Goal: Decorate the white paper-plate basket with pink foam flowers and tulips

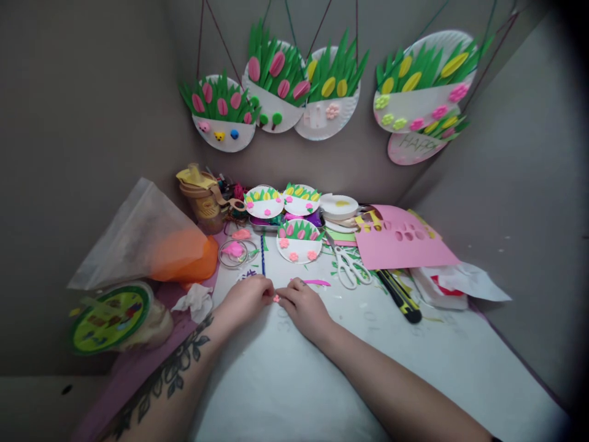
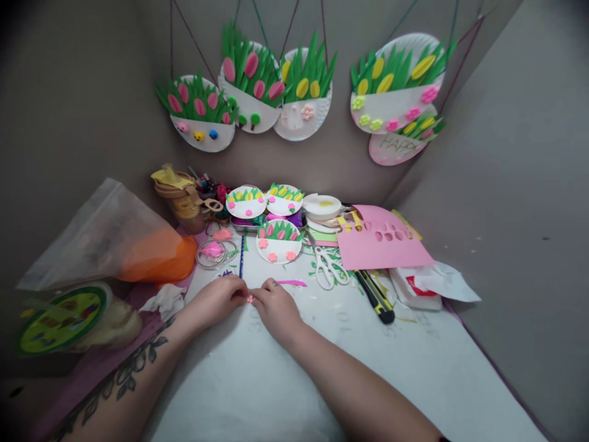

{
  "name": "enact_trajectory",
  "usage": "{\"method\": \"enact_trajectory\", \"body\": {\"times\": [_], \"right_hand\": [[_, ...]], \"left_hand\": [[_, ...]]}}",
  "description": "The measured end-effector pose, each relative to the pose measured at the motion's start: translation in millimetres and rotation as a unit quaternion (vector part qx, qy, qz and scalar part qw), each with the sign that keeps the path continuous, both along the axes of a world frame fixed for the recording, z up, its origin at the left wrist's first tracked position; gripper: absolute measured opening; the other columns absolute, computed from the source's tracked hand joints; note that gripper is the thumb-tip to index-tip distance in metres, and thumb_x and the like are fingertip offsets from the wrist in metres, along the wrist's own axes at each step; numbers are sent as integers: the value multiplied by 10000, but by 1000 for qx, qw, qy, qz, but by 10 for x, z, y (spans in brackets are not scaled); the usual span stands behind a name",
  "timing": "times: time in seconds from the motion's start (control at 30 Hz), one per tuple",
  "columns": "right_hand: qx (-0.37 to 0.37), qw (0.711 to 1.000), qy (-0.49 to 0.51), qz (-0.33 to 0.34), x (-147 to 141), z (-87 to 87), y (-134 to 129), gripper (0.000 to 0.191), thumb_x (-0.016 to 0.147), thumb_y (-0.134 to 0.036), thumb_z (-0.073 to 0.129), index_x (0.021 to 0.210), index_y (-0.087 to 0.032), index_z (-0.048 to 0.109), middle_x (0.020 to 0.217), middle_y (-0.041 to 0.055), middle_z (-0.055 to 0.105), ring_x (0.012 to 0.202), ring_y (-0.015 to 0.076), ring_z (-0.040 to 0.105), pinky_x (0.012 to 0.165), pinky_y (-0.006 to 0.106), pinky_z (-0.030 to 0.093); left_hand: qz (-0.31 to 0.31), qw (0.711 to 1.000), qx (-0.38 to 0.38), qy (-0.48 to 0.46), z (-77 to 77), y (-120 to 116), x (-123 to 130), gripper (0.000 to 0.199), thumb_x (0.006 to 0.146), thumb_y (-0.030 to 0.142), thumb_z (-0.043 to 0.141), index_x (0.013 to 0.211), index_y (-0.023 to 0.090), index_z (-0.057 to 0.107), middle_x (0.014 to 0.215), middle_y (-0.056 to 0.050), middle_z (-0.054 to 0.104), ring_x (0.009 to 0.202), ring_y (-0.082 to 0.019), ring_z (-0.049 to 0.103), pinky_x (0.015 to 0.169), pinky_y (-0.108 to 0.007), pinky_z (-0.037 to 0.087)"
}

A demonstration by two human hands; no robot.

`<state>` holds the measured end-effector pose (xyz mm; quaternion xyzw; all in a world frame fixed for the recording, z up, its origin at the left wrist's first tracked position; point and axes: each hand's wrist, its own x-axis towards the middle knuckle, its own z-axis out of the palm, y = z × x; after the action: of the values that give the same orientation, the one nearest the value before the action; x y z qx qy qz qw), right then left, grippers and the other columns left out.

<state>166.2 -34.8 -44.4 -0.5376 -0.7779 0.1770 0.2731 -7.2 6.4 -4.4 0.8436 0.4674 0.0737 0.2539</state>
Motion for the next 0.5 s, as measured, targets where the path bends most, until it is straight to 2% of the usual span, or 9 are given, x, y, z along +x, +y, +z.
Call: {"method": "enact_trajectory", "body": {"times": [0.1, 0.23, 0.3, 0.4, 0.5], "right_hand": [[-3, 1000, -2, -5, -23, -19, 18, 158, 863, -174, 576, 923, -254, 698, 812, 8, 525, 755, 143, 557, 704, 260, 461], [-5, 997, 70, -12, -16, -24, -15, 264, 848, -130, 573, 1069, -247, 658, 854, 18, 541, 848, 153, 568, 788, 264, 471], [-5, 994, 108, -18, 48, -9, -50, 298, 829, -116, 586, 1095, -238, 648, 872, 22, 549, 881, 154, 569, 810, 261, 472], [5, 992, 126, -23, 330, 112, -25, 281, 806, -107, 596, 1049, -228, 670, 904, 25, 576, 839, 142, 583, 786, 257, 478], [49, 993, 83, -69, 921, 431, 217, 191, 833, -170, 584, 985, -216, 690, 901, 39, 621, 856, 167, 595, 799, 294, 475]], "left_hand": [[9, 1000, 7, -19, -18, -1, -21, 133, 752, 171, 510, 774, 184, 641, 828, -52, 636, 759, -173, 569, 661, -260, 390], [32, 996, 21, -83, 27, -12, -8, 131, 803, 225, 495, 784, 181, 617, 807, -42, 638, 758, -175, 572, 677, -266, 398], [48, 990, 21, -129, 71, -22, 22, 190, 851, 288, 461, 784, 183, 604, 758, -27, 631, 716, -166, 570, 652, -262, 402], [67, 981, 29, -181, 112, -43, 61, 281, 891, 347, 410, 767, 181, 599, 728, -23, 628, 690, -158, 575, 649, -258, 421], [70, 974, 61, -208, 93, -58, 65, 269, 873, 364, 445, 795, 180, 626, 767, -36, 654, 702, -163, 600, 651, -258, 449]]}}
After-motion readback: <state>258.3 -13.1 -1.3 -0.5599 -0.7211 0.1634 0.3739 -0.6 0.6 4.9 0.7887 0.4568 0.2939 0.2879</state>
